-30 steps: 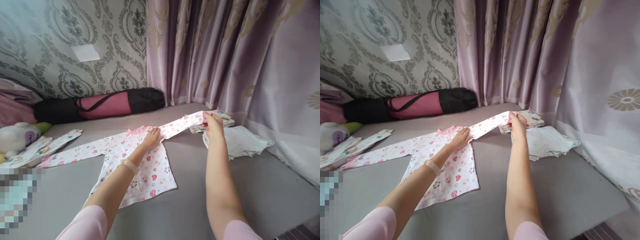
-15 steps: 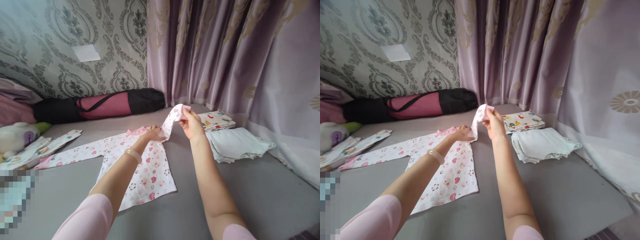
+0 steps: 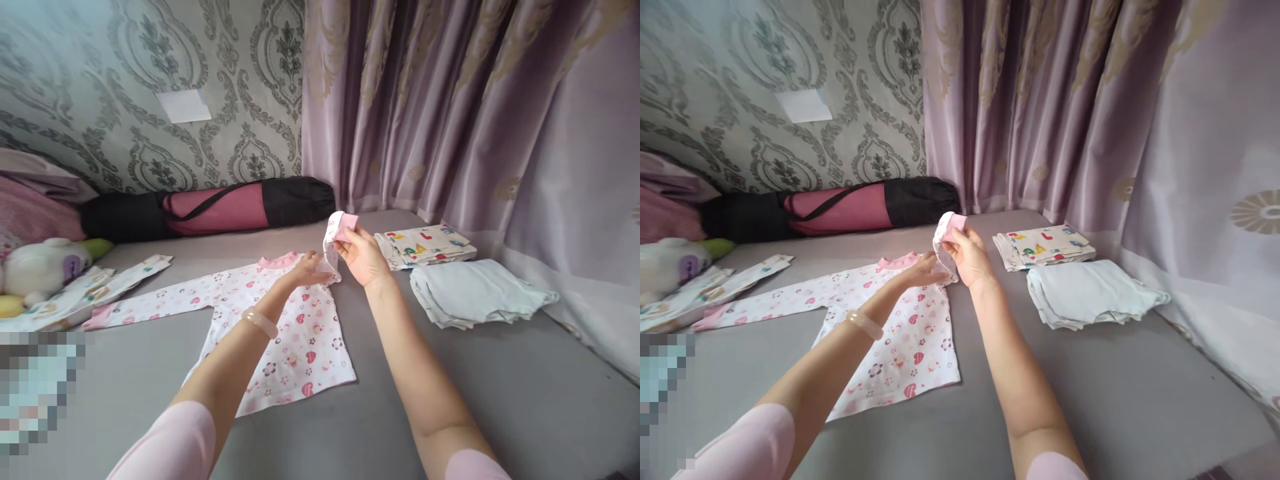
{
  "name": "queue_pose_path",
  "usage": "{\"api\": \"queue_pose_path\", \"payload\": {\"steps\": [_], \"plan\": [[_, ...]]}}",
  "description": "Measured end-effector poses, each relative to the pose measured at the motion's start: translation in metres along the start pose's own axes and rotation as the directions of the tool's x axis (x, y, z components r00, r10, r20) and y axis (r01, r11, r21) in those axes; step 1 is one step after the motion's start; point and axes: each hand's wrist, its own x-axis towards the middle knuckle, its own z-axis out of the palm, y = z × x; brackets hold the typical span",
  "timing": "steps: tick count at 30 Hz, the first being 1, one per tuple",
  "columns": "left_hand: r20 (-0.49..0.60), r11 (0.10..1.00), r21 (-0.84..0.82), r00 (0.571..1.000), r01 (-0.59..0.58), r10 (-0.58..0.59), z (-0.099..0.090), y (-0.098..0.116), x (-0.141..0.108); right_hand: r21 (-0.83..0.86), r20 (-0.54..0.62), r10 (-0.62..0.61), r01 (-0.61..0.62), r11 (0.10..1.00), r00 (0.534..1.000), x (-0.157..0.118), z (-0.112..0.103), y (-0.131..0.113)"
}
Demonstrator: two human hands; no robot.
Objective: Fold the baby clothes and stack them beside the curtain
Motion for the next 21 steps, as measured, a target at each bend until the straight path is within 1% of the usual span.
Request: {"api": "queue_pose_path", "payload": {"steps": [1,2,3,5,7,8,10,12,14,16,18,21], "plan": [[-0.041,0.998,-0.065,0.999,0.002,-0.005,-0.003,-0.006,-0.009,-0.007,-0.004,0.0,0.0,1.0,1.0,0.0,-0.001,0.001],[-0.086,0.989,-0.143,0.996,0.022,-0.034,-0.007,-0.014,-0.019,-0.013,-0.01,0.002,-0.002,1.0,1.0,0.0,-0.002,0.001],[-0.132,0.969,-0.241,0.988,0.05,-0.084,-0.01,-0.022,-0.031,-0.02,-0.016,0.006,-0.006,1.0,1.0,0.0,-0.002,0.001],[-0.188,0.883,-0.454,0.955,0.121,-0.228,-0.017,-0.041,-0.055,-0.036,-0.029,0.016,-0.017,0.999,0.999,0.0,0.0,0.002],[-0.213,0.736,-0.662,0.905,0.144,-0.368,-0.021,-0.062,-0.079,-0.053,-0.042,0.028,-0.03,0.998,0.999,0.0,0.004,0.004],[-0.216,0.646,-0.753,0.878,0.129,-0.427,-0.022,-0.071,-0.089,-0.062,-0.046,0.033,-0.036,0.997,0.998,0.0,0.007,0.005],[-0.205,0.457,-0.888,0.836,0.06,-0.509,-0.022,-0.088,-0.106,-0.085,-0.047,0.042,-0.046,0.995,0.998,0.003,0.016,0.009],[-0.171,0.273,-0.962,0.807,-0.012,-0.566,-0.021,-0.099,-0.116,-0.12,-0.043,0.051,-0.056,0.991,0.998,0.007,0.028,0.016],[-0.128,0.135,-0.989,0.786,-0.057,-0.604,-0.021,-0.105,-0.119,-0.166,-0.047,0.054,-0.062,0.984,0.997,0.012,0.041,0.026],[-0.101,0.057,-0.995,0.778,-0.084,-0.62,-0.023,-0.108,-0.118,-0.226,-0.047,0.055,-0.064,0.972,0.997,0.016,0.054,0.038],[-0.089,0.015,-0.995,0.784,-0.1,-0.614,-0.026,-0.108,-0.117,-0.302,-0.039,0.061,-0.069,0.951,0.997,0.02,0.067,0.055],[-0.031,-0.074,-0.993,0.794,-0.095,-0.607,-0.033,-0.109,-0.117,-0.442,-0.021,0.077,-0.079,0.894,0.997,0.022,0.085,0.088]]}}
